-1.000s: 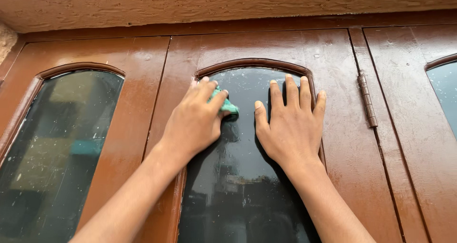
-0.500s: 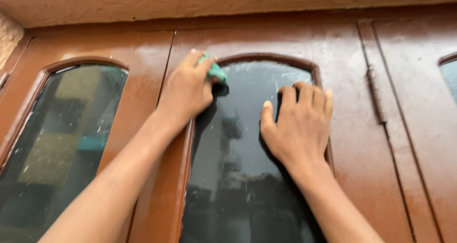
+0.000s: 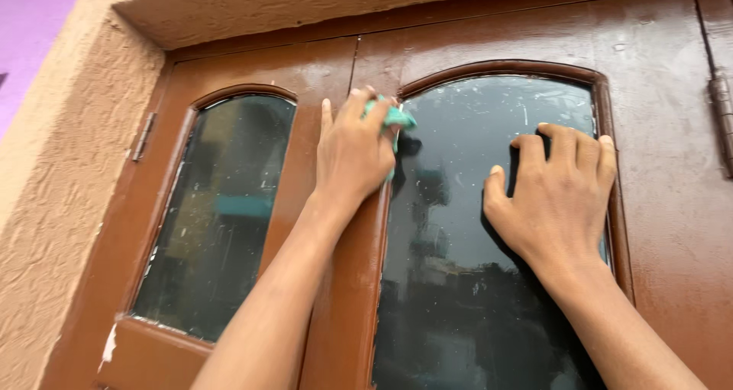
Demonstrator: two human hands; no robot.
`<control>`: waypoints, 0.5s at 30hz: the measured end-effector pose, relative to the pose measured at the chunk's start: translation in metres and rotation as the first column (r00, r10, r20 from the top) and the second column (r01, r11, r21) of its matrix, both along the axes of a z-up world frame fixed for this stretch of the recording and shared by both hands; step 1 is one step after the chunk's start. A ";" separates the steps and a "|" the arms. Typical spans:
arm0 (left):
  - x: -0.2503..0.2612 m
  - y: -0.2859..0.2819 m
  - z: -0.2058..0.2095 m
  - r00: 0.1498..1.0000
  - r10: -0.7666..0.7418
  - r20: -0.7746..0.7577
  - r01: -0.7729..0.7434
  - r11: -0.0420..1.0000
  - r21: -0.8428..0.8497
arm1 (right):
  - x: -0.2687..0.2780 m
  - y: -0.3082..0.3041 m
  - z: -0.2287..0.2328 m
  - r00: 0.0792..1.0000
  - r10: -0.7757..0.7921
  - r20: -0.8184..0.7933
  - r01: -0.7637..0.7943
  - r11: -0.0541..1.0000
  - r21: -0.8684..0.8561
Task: The person wipes the surface of a brown double door with glass panels using a teal cloth. They clean the wooden panels and the glass sections, moving the cloth in circular and back-and-forth motions across the door's surface.
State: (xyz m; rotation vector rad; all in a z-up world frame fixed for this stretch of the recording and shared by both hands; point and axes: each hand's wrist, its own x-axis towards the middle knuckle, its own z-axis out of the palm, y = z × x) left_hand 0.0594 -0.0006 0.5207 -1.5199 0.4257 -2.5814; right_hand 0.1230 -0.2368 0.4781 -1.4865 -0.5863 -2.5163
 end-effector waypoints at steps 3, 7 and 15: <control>-0.004 -0.003 0.001 0.998 -0.052 0.028 0.055 0.991 -0.120 | 0.003 -0.002 -0.007 1.000 -0.010 0.006 0.010 1.000 0.014; 0.006 -0.005 -0.088 0.987 -0.105 -0.125 0.103 0.994 -0.022 | 0.008 0.001 -0.018 1.000 0.011 -0.028 -0.011 1.000 0.021; -0.016 0.013 -0.077 0.989 -0.099 -0.108 0.093 0.994 -0.058 | -0.015 0.022 -0.040 0.990 0.092 -0.107 -0.104 0.988 -0.114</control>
